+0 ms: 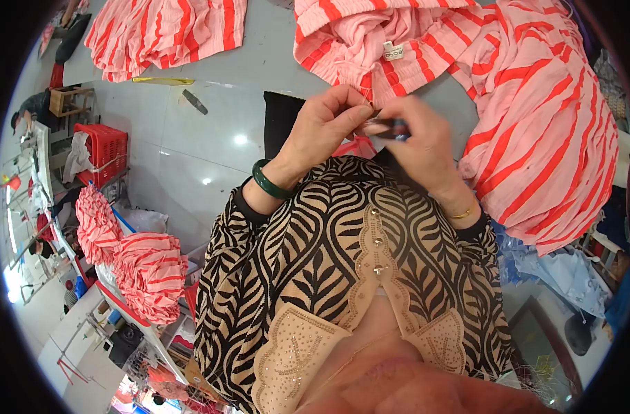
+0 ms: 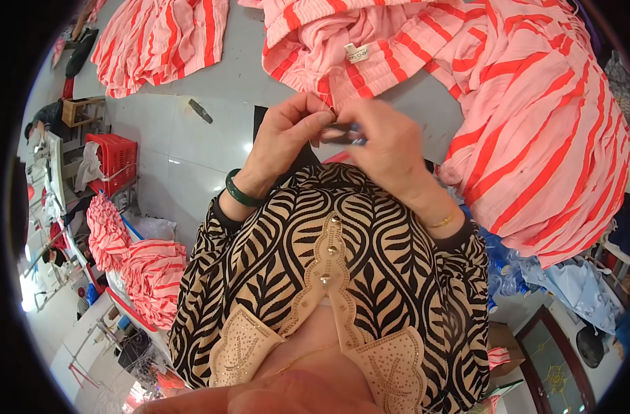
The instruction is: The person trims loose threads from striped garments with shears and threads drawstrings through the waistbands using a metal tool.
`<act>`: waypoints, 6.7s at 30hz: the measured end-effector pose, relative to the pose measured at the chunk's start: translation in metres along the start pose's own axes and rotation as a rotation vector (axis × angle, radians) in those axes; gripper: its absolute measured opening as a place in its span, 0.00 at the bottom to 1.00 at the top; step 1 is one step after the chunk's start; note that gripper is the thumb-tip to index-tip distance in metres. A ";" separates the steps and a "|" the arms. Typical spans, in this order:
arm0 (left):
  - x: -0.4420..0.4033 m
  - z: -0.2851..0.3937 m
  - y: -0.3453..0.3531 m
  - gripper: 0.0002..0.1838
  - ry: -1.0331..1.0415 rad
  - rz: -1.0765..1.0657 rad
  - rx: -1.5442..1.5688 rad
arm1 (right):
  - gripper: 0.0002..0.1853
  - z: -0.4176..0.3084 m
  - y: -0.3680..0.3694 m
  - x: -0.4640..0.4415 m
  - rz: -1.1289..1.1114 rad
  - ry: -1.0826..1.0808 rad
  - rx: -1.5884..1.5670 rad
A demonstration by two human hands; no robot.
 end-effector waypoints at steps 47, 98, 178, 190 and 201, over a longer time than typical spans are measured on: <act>0.085 -0.059 -0.059 0.22 0.125 0.053 -1.573 | 0.26 -0.005 -0.024 -0.012 0.158 -0.240 0.225; -0.016 0.038 -0.006 0.14 -0.079 -0.126 0.231 | 0.12 0.031 0.004 -0.098 -0.176 0.392 -0.726; -0.189 0.083 -0.033 0.13 0.202 0.078 -0.172 | 0.14 0.054 -0.098 -0.122 0.134 0.257 0.395; 0.137 0.029 -0.194 0.11 -0.200 0.271 -1.587 | 0.10 0.086 -0.098 -0.099 0.277 0.217 -0.547; 0.006 0.113 -0.017 0.09 0.773 0.208 -1.177 | 0.12 0.041 -0.094 -0.077 0.310 0.064 -0.184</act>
Point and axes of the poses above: each hand's wrist, its own x-axis away from the middle knuckle, its own y-axis out of the palm, z = x × y, the point moved 7 cm from there along -x, towards the middle knuckle, and after that the axes turned 9 degrees about -x, right-handed, at the moved point
